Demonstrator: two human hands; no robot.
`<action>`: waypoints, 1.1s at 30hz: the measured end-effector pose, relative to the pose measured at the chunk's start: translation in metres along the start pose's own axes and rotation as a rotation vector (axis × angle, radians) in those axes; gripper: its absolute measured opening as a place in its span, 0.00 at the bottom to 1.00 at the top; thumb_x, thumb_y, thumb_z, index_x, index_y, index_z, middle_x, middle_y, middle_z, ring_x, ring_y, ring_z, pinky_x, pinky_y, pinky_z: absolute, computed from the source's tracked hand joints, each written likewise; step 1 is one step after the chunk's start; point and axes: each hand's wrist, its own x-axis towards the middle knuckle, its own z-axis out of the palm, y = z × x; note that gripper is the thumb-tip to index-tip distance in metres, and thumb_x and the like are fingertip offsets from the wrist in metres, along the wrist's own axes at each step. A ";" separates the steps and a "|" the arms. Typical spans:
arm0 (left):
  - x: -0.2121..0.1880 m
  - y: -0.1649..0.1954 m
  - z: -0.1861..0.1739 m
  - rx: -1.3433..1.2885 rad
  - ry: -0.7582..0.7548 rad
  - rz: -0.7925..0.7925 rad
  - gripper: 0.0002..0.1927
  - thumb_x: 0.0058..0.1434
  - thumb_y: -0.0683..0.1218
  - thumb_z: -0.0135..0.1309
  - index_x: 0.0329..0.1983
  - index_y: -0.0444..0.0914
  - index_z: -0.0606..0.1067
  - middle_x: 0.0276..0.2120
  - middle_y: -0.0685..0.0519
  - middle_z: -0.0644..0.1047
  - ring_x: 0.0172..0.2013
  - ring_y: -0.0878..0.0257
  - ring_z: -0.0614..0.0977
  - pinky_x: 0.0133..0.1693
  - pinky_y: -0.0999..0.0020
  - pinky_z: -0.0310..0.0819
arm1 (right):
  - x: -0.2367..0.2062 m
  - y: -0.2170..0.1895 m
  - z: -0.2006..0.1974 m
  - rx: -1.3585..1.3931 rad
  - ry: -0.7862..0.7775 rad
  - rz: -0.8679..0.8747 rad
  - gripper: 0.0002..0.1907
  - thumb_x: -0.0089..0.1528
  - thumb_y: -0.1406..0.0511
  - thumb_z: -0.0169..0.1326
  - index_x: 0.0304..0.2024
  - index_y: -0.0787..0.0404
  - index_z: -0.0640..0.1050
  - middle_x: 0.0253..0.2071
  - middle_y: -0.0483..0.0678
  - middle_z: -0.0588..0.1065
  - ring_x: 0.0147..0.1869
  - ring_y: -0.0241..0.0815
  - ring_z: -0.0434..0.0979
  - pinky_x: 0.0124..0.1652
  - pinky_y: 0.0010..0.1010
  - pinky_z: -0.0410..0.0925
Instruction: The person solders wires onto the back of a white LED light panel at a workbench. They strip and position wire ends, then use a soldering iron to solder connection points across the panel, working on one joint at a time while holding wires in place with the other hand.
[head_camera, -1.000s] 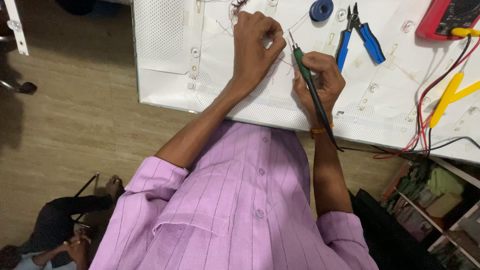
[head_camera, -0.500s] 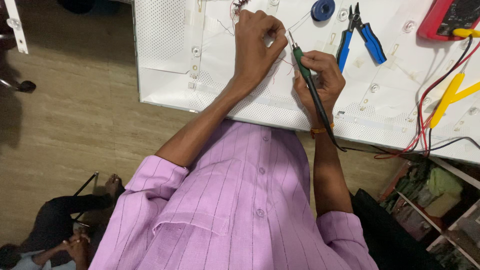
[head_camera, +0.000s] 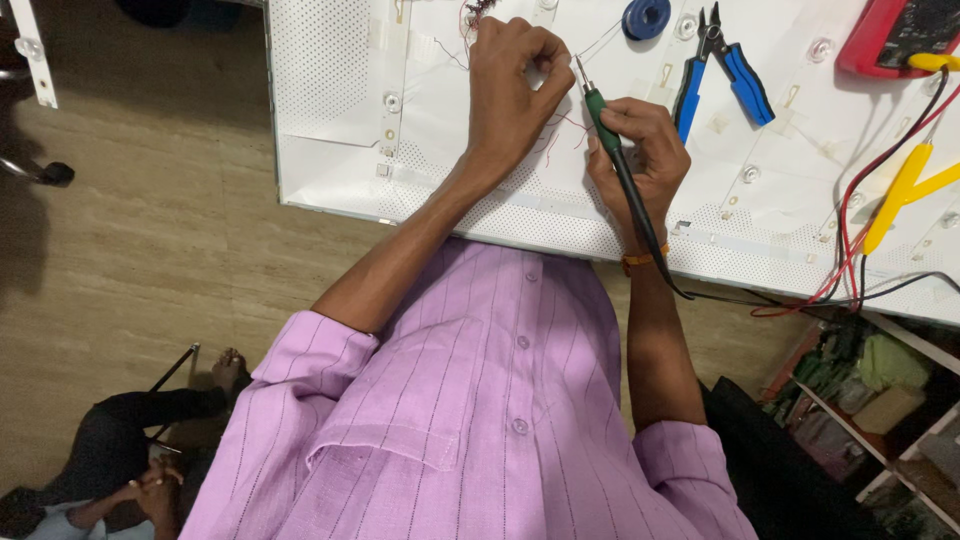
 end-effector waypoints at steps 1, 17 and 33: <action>0.000 0.000 0.000 -0.001 0.001 -0.004 0.04 0.56 0.41 0.62 0.30 0.39 0.77 0.28 0.57 0.73 0.37 0.59 0.70 0.42 0.61 0.63 | 0.000 0.000 0.000 -0.007 -0.001 0.001 0.14 0.64 0.79 0.61 0.51 0.67 0.78 0.54 0.56 0.76 0.56 0.42 0.80 0.51 0.30 0.77; 0.000 0.000 -0.002 0.006 -0.014 0.018 0.04 0.54 0.41 0.62 0.29 0.38 0.77 0.28 0.56 0.73 0.37 0.59 0.69 0.41 0.61 0.63 | -0.003 0.004 0.000 0.019 0.021 -0.013 0.13 0.65 0.78 0.61 0.51 0.67 0.77 0.53 0.56 0.76 0.56 0.42 0.79 0.51 0.30 0.76; 0.002 0.004 -0.002 0.022 -0.037 -0.014 0.05 0.53 0.42 0.63 0.29 0.40 0.77 0.28 0.57 0.73 0.38 0.59 0.70 0.43 0.61 0.62 | -0.001 0.002 0.000 -0.018 0.012 -0.018 0.12 0.64 0.77 0.61 0.50 0.67 0.78 0.53 0.57 0.76 0.55 0.43 0.79 0.51 0.31 0.76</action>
